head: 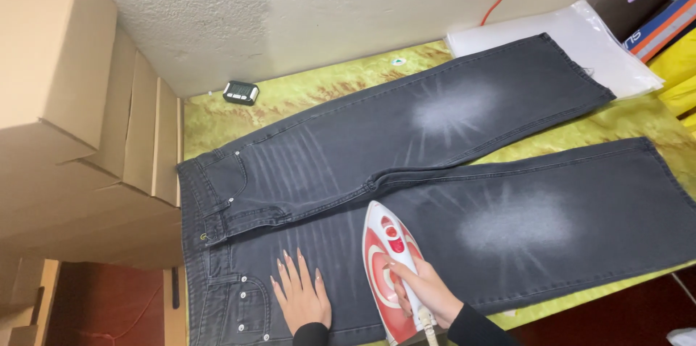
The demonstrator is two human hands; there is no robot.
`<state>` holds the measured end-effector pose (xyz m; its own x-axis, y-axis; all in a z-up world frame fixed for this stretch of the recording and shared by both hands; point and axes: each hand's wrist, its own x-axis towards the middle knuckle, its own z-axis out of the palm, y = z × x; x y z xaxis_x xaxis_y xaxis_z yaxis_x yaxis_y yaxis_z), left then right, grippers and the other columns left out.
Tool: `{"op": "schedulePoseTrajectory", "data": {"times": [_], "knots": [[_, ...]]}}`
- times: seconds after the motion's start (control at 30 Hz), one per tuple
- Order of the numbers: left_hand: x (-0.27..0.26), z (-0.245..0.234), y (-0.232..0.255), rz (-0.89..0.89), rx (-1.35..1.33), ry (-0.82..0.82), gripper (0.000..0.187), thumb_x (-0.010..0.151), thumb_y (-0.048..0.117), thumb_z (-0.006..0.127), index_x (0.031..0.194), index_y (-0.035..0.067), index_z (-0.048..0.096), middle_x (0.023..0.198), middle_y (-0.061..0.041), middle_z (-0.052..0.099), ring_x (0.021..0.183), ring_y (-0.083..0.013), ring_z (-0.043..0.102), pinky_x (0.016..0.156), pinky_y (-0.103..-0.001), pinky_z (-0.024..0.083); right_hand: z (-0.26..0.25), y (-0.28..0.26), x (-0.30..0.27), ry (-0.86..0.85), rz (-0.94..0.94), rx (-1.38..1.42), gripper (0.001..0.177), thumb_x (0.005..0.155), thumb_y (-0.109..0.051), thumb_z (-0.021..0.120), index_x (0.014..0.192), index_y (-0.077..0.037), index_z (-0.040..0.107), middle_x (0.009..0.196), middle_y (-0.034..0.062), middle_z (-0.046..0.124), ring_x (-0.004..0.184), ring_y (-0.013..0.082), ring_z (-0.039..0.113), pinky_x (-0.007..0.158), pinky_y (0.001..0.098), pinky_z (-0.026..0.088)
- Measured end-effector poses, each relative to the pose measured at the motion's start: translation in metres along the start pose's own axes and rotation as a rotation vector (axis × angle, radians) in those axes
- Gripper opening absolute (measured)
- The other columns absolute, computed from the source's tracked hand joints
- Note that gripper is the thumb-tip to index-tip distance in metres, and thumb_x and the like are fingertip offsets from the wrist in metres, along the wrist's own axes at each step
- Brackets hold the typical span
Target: Ironing a pair of black jeans on a flat surface using a steam iron.
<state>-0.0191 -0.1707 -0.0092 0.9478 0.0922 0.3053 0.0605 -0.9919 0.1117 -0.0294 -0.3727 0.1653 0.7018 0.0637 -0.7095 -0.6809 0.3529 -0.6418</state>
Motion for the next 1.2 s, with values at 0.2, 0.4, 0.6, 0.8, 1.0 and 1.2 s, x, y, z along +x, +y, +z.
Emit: {"op": "schedulePoseTrajectory", "data": {"times": [0.2,0.4,0.6,0.8,1.0,1.2], "knots": [[-0.001,0.0,0.001,0.006,-0.039,0.043,0.056,0.088,0.038,0.026,0.139,0.016,0.021,0.145,-0.008,0.02,0.134,-0.024,0.018,0.107,-0.043,0.015,-0.043,-0.002,0.003,0.095,-0.164,0.083,0.026,0.086,-0.022,0.055,0.076,-0.001,0.044,0.042,0.0088,0.037,0.027,0.0163,0.032,0.03,0.0277,0.027],[0.001,-0.008,0.005,0.011,-0.044,0.064,0.055,0.088,0.035,0.026,0.139,0.015,0.021,0.145,-0.009,0.02,0.134,-0.0244,0.019,0.108,-0.043,0.014,-0.069,0.0,0.011,-0.049,-0.09,0.162,0.025,0.088,-0.013,0.049,0.067,-0.001,0.043,0.035,0.007,0.03,0.023,0.0145,0.026,0.025,0.0264,0.019],[0.0,0.0,-0.002,-0.026,-0.124,-0.063,0.051,0.093,0.035,0.012,0.138,0.012,0.02,0.145,-0.008,0.018,0.134,-0.0224,0.014,0.109,-0.039,0.008,-0.059,0.016,0.015,-0.343,0.094,-0.012,0.012,0.089,-0.006,0.049,0.089,0.005,0.044,0.036,0.0117,0.035,0.022,0.0157,0.029,0.022,0.0264,0.027],[0.021,-0.059,-0.01,-0.211,-0.767,-0.323,0.057,0.088,0.039,0.012,0.138,0.01,0.011,0.145,-0.002,0.015,0.135,-0.0209,0.01,0.109,-0.035,0.006,0.001,-0.012,0.011,-0.402,0.211,-0.3,0.012,0.086,-0.012,0.05,0.088,-0.001,0.044,0.041,0.007,0.037,0.025,0.0135,0.033,0.023,0.0226,0.027],[0.027,-0.101,-0.025,-0.339,-0.859,-0.238,0.061,0.086,0.046,0.008,0.139,0.015,0.011,0.145,-0.003,0.015,0.136,-0.0198,0.007,0.109,-0.034,0.006,0.051,-0.043,0.019,-0.653,0.086,-0.569,0.028,0.086,-0.023,0.057,0.071,-0.005,0.04,0.041,0.0056,0.041,0.026,0.0111,0.036,0.028,0.0223,0.037],[0.012,-0.06,-0.039,-0.26,-0.941,-0.209,0.053,0.089,0.038,0.01,0.138,0.018,0.011,0.147,0.003,0.006,0.134,-0.0144,0.015,0.11,-0.037,0.003,0.07,-0.043,0.04,-0.756,0.161,-0.763,0.04,0.086,-0.024,0.055,0.055,-0.005,0.04,0.041,0.0058,0.042,0.028,0.0131,0.04,0.028,0.0245,0.038]]}}
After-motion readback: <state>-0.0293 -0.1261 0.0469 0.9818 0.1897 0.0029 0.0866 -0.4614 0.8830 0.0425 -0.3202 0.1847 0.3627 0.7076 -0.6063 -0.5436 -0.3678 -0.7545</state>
